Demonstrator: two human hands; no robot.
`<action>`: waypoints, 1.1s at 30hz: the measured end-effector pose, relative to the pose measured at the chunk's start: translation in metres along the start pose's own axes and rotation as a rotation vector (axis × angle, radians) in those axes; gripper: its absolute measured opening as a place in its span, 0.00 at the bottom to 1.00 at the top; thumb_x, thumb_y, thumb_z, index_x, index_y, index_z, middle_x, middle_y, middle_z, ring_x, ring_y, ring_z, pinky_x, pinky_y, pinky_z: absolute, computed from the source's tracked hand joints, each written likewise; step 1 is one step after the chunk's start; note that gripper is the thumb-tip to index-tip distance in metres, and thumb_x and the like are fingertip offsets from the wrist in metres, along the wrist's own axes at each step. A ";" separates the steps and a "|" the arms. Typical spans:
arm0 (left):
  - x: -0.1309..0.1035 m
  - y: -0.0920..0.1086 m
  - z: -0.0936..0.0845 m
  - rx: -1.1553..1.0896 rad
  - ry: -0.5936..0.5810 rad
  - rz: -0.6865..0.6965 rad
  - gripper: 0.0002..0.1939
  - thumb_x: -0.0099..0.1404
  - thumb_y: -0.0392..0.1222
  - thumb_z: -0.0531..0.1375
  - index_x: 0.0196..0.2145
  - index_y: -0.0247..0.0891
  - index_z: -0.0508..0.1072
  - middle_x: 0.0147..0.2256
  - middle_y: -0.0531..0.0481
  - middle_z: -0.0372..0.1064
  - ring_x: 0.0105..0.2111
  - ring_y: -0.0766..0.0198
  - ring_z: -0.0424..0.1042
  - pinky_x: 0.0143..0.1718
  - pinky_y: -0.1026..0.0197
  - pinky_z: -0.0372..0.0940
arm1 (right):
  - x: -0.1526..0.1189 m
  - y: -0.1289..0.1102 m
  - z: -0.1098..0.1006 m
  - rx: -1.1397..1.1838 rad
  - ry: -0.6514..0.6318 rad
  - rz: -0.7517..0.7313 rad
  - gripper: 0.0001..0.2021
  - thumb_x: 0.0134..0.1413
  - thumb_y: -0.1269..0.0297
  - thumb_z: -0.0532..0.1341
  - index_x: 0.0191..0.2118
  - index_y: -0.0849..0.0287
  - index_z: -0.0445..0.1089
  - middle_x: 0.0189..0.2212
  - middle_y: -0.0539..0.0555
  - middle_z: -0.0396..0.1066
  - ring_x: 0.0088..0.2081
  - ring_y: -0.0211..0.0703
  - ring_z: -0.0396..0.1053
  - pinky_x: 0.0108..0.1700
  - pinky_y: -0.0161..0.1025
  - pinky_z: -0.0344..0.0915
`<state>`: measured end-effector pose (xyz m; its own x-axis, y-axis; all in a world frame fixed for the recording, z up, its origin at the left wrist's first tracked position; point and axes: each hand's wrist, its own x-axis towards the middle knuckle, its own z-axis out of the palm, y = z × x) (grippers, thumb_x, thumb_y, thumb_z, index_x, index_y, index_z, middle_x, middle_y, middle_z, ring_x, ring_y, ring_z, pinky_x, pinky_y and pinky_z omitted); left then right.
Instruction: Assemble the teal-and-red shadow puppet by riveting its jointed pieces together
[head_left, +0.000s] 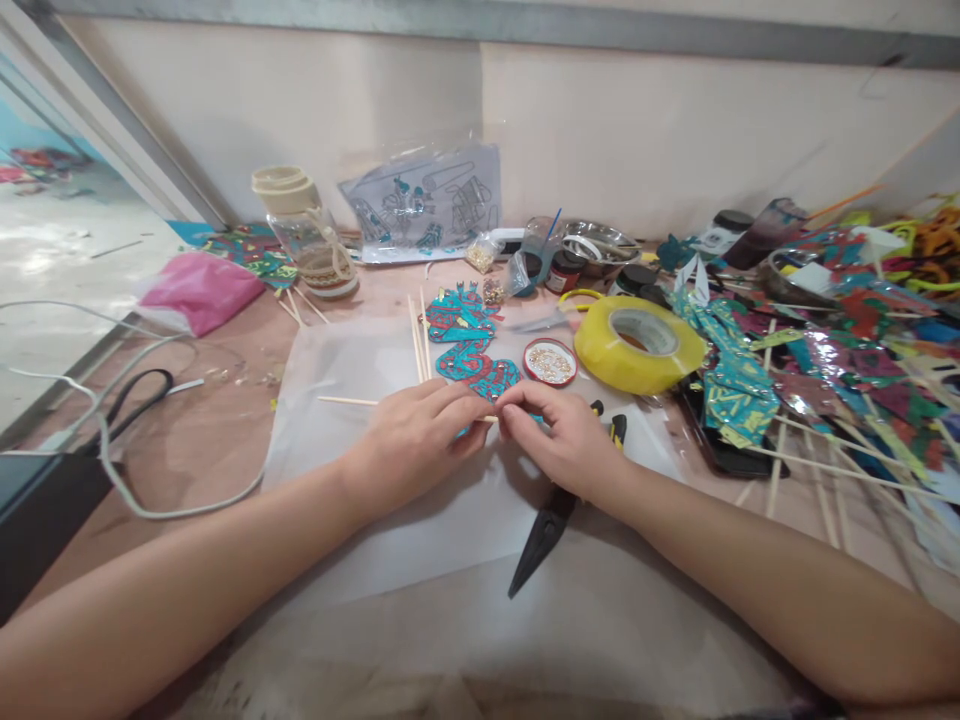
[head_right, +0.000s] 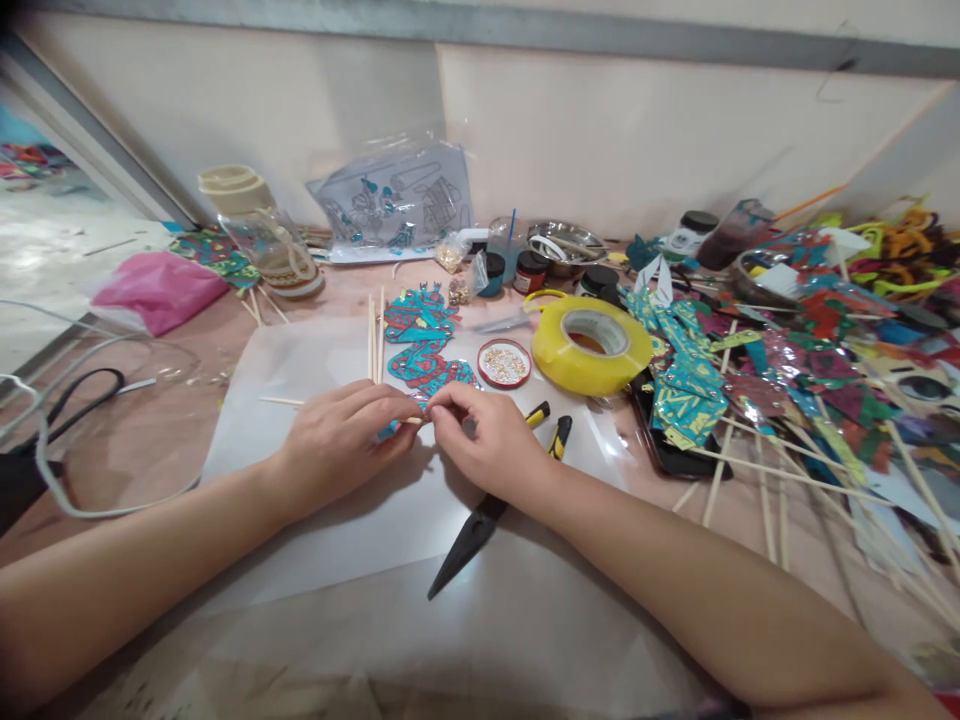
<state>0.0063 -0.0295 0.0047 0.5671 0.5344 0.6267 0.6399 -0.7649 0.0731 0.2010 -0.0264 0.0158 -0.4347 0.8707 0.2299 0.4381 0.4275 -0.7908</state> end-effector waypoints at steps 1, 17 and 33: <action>0.000 0.000 0.000 0.001 -0.001 0.000 0.02 0.65 0.35 0.58 0.36 0.38 0.70 0.33 0.54 0.74 0.32 0.65 0.72 0.35 0.63 0.66 | 0.000 0.000 0.000 0.007 -0.005 0.006 0.06 0.57 0.70 0.54 0.33 0.58 0.68 0.25 0.47 0.71 0.28 0.35 0.68 0.33 0.31 0.62; -0.003 -0.001 0.003 0.028 -0.086 0.034 0.06 0.68 0.38 0.54 0.39 0.38 0.70 0.34 0.51 0.74 0.33 0.64 0.70 0.34 0.62 0.64 | 0.002 0.004 0.003 -0.089 -0.048 0.014 0.04 0.50 0.71 0.56 0.28 0.58 0.66 0.22 0.46 0.67 0.25 0.35 0.62 0.28 0.31 0.57; 0.003 0.002 -0.007 -0.207 -0.141 0.002 0.11 0.71 0.36 0.46 0.37 0.37 0.68 0.30 0.49 0.71 0.29 0.63 0.67 0.31 0.62 0.61 | -0.007 -0.003 0.003 -0.182 0.131 -0.197 0.04 0.49 0.71 0.55 0.27 0.56 0.64 0.21 0.46 0.66 0.23 0.34 0.62 0.29 0.32 0.59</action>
<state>0.0060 -0.0320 0.0122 0.6447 0.5663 0.5135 0.5270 -0.8159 0.2380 0.2002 -0.0347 0.0153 -0.4254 0.7856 0.4494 0.4942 0.6176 -0.6118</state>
